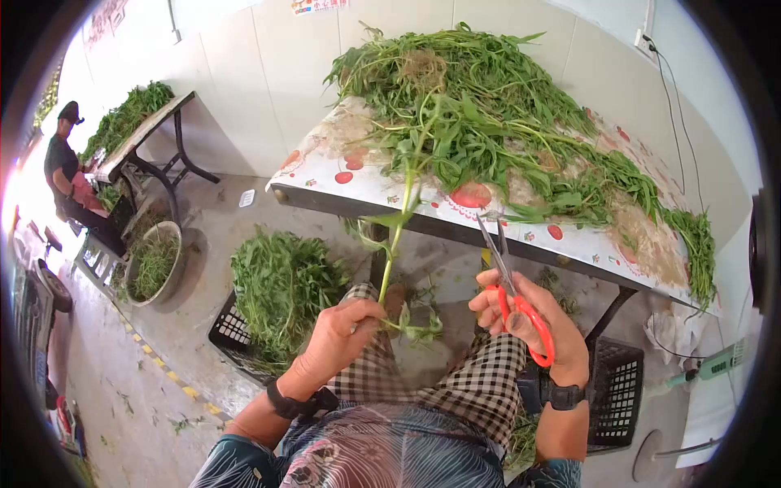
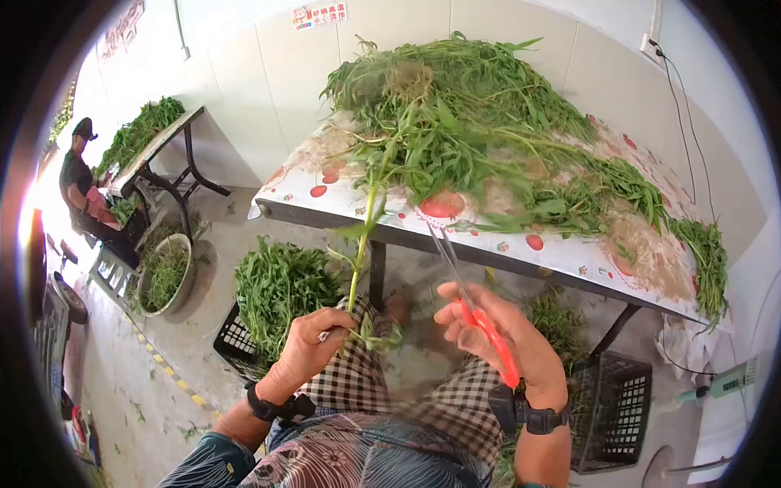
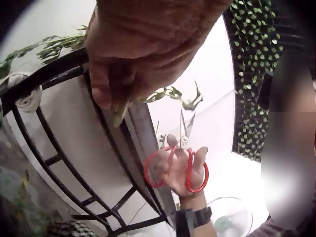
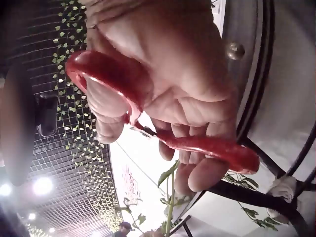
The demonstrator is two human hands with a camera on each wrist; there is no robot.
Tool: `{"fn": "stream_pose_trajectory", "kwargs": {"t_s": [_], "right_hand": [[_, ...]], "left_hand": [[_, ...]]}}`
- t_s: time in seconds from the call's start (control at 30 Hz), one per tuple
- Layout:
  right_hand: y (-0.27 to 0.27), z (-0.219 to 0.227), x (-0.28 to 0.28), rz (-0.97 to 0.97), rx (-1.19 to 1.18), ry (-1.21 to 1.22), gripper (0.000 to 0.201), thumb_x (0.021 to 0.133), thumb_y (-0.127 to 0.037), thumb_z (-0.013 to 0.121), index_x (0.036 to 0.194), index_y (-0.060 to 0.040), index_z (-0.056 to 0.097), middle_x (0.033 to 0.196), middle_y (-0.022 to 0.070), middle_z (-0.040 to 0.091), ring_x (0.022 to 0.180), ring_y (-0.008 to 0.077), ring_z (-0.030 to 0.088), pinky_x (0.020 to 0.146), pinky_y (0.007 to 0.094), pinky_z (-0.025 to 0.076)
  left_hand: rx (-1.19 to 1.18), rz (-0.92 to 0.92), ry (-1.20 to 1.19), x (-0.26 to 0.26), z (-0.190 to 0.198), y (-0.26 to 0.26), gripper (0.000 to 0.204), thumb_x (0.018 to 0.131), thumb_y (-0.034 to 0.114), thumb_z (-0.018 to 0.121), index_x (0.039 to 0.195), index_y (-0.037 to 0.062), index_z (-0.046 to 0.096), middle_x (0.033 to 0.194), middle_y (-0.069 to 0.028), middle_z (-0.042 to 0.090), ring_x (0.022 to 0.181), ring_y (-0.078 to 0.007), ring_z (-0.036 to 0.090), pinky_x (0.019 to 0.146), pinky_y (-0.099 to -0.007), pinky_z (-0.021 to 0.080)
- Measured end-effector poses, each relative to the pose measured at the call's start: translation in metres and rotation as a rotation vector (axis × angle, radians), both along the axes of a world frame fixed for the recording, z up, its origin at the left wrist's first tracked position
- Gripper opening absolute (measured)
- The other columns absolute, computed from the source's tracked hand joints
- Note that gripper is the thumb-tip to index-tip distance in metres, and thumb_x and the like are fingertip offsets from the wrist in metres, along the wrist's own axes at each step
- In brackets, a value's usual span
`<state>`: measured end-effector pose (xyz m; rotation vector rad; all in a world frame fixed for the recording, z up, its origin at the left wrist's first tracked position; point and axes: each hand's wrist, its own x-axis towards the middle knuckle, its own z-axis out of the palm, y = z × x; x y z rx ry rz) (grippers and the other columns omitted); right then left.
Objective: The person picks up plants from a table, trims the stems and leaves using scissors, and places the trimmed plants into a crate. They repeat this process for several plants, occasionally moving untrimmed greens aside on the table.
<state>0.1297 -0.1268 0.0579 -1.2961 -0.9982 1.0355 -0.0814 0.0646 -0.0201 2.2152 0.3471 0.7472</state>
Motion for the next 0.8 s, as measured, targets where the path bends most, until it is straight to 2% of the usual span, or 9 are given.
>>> {"fn": "stream_pose_trajectory", "kwargs": {"t_s": [0.13,0.27,0.37,0.47,0.57,0.67,0.8], "right_hand": [[0.005,0.002,-0.002,-0.031,0.002,0.007,0.063,0.080,-0.043,0.064,0.124,-0.0019,0.043,0.100,0.0078,0.056,0.084,0.0134,0.055,0.071,0.0246,0.045],[0.004,0.003,-0.004,-0.046,-0.018,0.008,0.061,0.082,-0.043,0.062,0.122,-0.0014,0.044,0.098,0.0083,0.057,0.083,0.0135,0.055,0.071,0.0254,0.045],[0.002,0.003,-0.008,-0.036,-0.025,0.017,0.057,0.083,-0.040,0.061,0.122,-0.0021,0.045,0.097,0.0077,0.058,0.082,0.0129,0.056,0.071,0.0249,0.045],[-0.001,-0.004,-0.010,-0.073,-0.115,0.001,0.055,0.084,-0.041,0.059,0.121,-0.0032,0.046,0.095,0.0064,0.058,0.080,0.0120,0.056,0.070,0.0246,0.046],[-0.003,-0.011,-0.012,-0.074,-0.190,-0.035,0.070,0.079,-0.054,0.059,0.121,0.0006,0.043,0.094,0.0094,0.057,0.078,0.0123,0.054,0.069,0.0240,0.046],[-0.003,-0.017,-0.011,-0.085,-0.223,-0.007,0.070,0.079,-0.054,0.058,0.121,0.0001,0.044,0.092,0.0083,0.057,0.077,0.0116,0.054,0.066,0.0235,0.046],[-0.003,-0.028,-0.011,-0.126,-0.220,-0.034,0.067,0.082,-0.054,0.055,0.122,-0.0008,0.043,0.093,0.0094,0.058,0.075,0.0125,0.055,0.062,0.0243,0.047]], "left_hand": [[0.085,0.024,-0.138,0.003,0.001,0.000,0.019,0.073,-0.009,0.056,0.087,0.0038,0.060,0.086,-0.0110,0.060,0.073,-0.0263,0.061,0.064,-0.0305,0.049],[0.147,0.084,-0.088,0.003,0.005,-0.002,0.019,0.071,-0.008,0.057,0.085,0.0038,0.062,0.093,-0.0123,0.059,0.077,-0.0285,0.060,0.065,-0.0327,0.049],[0.362,0.060,-0.084,0.004,0.011,0.001,0.021,0.069,-0.008,0.059,0.087,0.0041,0.063,0.095,-0.0135,0.058,0.081,-0.0295,0.059,0.067,-0.0342,0.049],[0.371,0.062,-0.072,0.004,0.012,-0.001,0.023,0.067,-0.007,0.061,0.087,0.0038,0.064,0.097,-0.0134,0.057,0.083,-0.0303,0.059,0.068,-0.0352,0.049],[0.366,0.048,-0.053,0.002,0.013,-0.005,0.021,0.067,-0.007,0.061,0.085,0.0035,0.064,0.098,-0.0137,0.058,0.084,-0.0303,0.059,0.069,-0.0357,0.049],[0.364,0.018,-0.009,-0.002,0.018,-0.008,0.019,0.068,-0.004,0.062,0.085,0.0030,0.064,0.099,-0.0157,0.059,0.084,-0.0303,0.060,0.071,-0.0361,0.050],[0.327,-0.033,0.008,-0.008,0.019,-0.014,0.018,0.071,0.003,0.064,0.089,0.0046,0.063,0.098,-0.0114,0.058,0.081,-0.0291,0.059,0.069,-0.0365,0.050]]}}
